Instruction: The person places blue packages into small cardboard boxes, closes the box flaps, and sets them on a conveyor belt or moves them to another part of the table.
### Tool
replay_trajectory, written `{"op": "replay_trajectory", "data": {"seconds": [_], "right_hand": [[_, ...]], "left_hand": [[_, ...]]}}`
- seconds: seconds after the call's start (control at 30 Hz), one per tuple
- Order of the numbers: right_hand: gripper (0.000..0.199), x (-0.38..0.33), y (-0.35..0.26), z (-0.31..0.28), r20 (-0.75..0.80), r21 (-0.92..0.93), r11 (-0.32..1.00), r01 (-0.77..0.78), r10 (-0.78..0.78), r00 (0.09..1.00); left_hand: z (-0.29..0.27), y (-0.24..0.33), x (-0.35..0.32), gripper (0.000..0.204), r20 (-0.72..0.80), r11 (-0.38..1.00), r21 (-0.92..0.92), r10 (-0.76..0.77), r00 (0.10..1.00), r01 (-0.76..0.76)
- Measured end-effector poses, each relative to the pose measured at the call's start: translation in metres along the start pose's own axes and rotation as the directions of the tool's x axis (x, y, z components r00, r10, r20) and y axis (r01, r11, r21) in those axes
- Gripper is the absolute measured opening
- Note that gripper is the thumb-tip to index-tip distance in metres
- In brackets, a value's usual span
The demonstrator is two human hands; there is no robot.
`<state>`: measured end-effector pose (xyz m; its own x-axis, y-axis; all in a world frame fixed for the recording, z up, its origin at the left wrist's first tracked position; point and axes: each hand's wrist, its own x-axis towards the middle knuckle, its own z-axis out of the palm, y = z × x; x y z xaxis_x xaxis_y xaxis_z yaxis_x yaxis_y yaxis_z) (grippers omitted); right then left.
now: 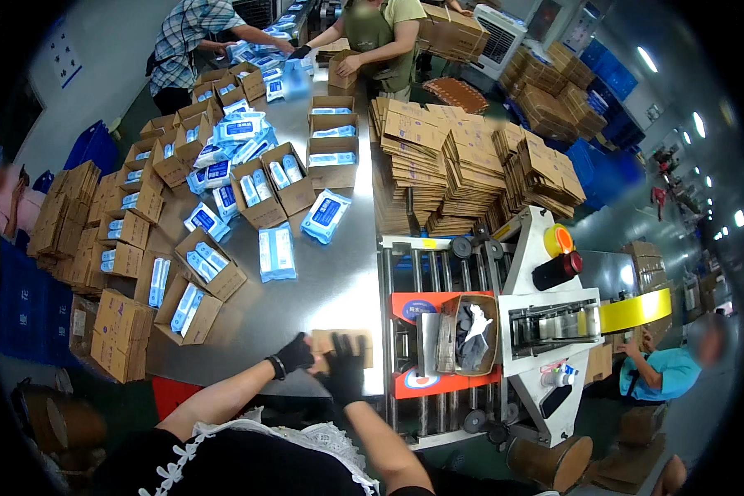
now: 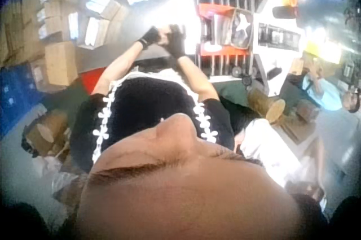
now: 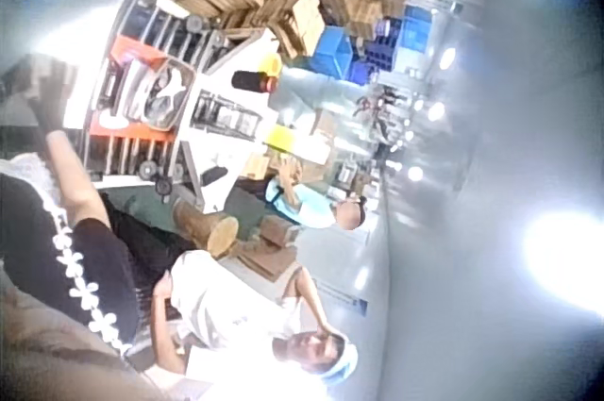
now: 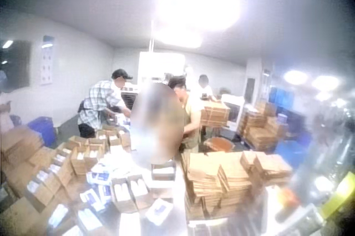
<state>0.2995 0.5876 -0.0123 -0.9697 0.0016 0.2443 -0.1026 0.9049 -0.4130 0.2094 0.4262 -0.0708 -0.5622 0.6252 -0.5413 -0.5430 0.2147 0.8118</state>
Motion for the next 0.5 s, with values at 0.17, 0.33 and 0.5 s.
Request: {"op": "replay_trajectory", "data": {"seconds": [0.17,0.33,0.5], "right_hand": [[0.058,-0.016,0.074,-0.051,-0.008,-0.219,0.966,-0.136,0.138,0.99],[0.046,-0.037,0.102,-0.049,-0.161,-0.163,0.931,-0.328,0.303,0.939],[0.06,0.011,0.034,-0.03,-0.364,-0.071,0.963,-0.261,0.218,0.905]], "left_hand": [[-0.013,0.085,0.019,0.038,-0.211,0.426,0.86,0.798,0.565,-0.28],[-0.205,0.082,-0.006,0.024,-0.423,0.014,0.836,0.653,0.628,0.549],[-0.204,0.047,-0.025,0.015,-0.236,0.009,0.932,0.775,0.586,0.364]]}}
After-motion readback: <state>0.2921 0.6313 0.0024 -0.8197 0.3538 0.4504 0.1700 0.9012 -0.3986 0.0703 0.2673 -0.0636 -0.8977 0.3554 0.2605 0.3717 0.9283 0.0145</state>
